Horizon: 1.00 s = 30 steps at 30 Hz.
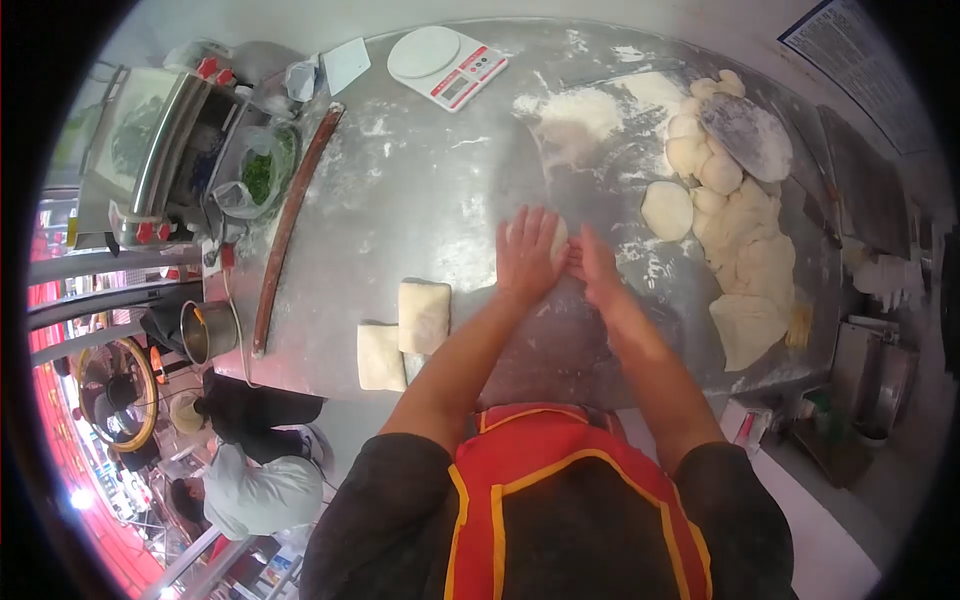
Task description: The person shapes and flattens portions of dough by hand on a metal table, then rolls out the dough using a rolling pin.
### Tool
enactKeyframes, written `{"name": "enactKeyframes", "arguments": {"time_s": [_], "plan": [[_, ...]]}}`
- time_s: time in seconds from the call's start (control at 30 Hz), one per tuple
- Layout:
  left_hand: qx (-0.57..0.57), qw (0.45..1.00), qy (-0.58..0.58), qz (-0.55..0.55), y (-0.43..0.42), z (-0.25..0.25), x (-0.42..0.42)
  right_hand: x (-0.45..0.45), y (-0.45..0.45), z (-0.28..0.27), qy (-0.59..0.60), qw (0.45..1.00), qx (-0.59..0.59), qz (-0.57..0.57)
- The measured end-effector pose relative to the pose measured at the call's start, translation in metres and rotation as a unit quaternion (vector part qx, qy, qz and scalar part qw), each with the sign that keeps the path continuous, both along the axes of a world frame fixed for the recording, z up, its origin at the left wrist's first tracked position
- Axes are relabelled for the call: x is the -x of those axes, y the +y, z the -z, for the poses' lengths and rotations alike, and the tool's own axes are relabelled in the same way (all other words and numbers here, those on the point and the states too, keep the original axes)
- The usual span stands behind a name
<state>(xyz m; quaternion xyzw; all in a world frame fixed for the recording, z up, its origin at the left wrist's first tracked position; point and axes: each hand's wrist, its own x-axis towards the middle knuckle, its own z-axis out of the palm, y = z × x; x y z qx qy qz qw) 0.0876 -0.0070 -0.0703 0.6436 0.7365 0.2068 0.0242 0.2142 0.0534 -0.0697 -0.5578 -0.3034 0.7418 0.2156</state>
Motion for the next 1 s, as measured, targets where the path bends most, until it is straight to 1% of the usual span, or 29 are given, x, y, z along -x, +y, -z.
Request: {"name": "enactKeyframes", "arguments": {"time_s": [0.07, 0.13, 0.17, 0.23, 0.27, 0.33, 0.37, 0.43, 0.47, 0.53, 0.57, 0.63, 0.67, 0.73, 0.77, 0.83, 0.87, 0.93, 0.97, 1.0], "plan": [[-0.004, 1.0, -0.001, 0.005, -0.002, -0.006, 0.003, -0.004, 0.019, -0.015, 0.03, 0.997, 0.019, -0.071], [-0.016, 1.0, -0.014, 0.013, -0.001, -0.012, 0.006, -0.003, 0.055, -0.016, -0.059, 0.995, -0.035, -0.078], [-0.039, 0.996, -0.072, -0.04, -0.004, -0.009, 0.011, -0.001, 0.07, -0.014, -0.104, 0.989, -0.062, -0.081], [-0.075, 0.969, -0.187, -0.141, -0.02, -0.002, 0.022, 0.013, 0.07, -0.01, -0.135, 0.968, -0.161, -0.14], [-0.039, 0.962, -0.216, -0.162, -0.026, 0.002, 0.022, 0.022, 0.065, -0.006, -0.148, 0.952, -0.209, -0.169], [0.027, 0.94, -0.273, -0.205, -0.034, 0.001, 0.023, 0.051, 0.038, -0.004, -0.243, 0.913, -0.255, -0.207], [0.026, 0.94, -0.277, -0.2, -0.033, 0.0, 0.024, 0.059, 0.028, -0.005, -0.288, 0.888, -0.278, -0.226], [0.029, 0.939, -0.286, -0.187, -0.03, -0.01, 0.025, 0.06, 0.016, -0.007, -0.271, 0.895, -0.298, -0.192], [0.044, 0.93, -0.311, -0.191, -0.031, -0.009, 0.029, 0.06, 0.012, -0.008, -0.263, 0.898, -0.307, -0.175], [0.069, 0.909, -0.362, -0.196, -0.031, -0.007, 0.04, 0.046, 0.019, -0.02, -0.229, 0.925, -0.259, -0.159], [0.064, 0.899, -0.375, -0.217, -0.035, -0.003, 0.043, 0.04, 0.022, -0.024, -0.212, 0.936, -0.236, -0.151], [0.052, 0.876, -0.403, -0.261, -0.043, 0.004, 0.046, 0.036, 0.018, -0.011, -0.227, 0.865, -0.414, -0.168], [0.079, 0.876, -0.408, -0.247, -0.042, 0.005, 0.044, 0.033, 0.013, -0.002, -0.23, 0.818, -0.497, -0.176], [0.133, 0.875, -0.412, -0.216, -0.035, -0.006, 0.041, 0.042, -0.011, 0.003, -0.256, 0.735, -0.58, -0.239], [0.149, 0.856, -0.448, -0.211, -0.032, -0.005, 0.045, 0.047, -0.019, 0.002, -0.266, 0.688, -0.62, -0.268], [0.184, 0.81, -0.519, -0.202, -0.031, 0.0, 0.046, 0.041, -0.029, -0.003, -0.334, 0.632, -0.653, -0.25], [0.163, 0.838, -0.492, -0.169, -0.037, 0.001, 0.048, 0.041, -0.033, -0.006, -0.364, 0.602, -0.669, -0.243], [0.123, 0.888, -0.431, -0.108, -0.06, -0.01, 0.055, 0.037, -0.042, -0.01, -0.32, 0.584, -0.697, -0.266], [0.07, 0.913, -0.384, -0.123, -0.074, -0.017, 0.06, 0.033, -0.045, -0.012, -0.296, 0.575, -0.711, -0.276], [0.017, 0.933, -0.332, -0.135, -0.09, -0.029, 0.068, 0.025, -0.049, -0.015, -0.304, 0.569, -0.706, -0.292]]}}
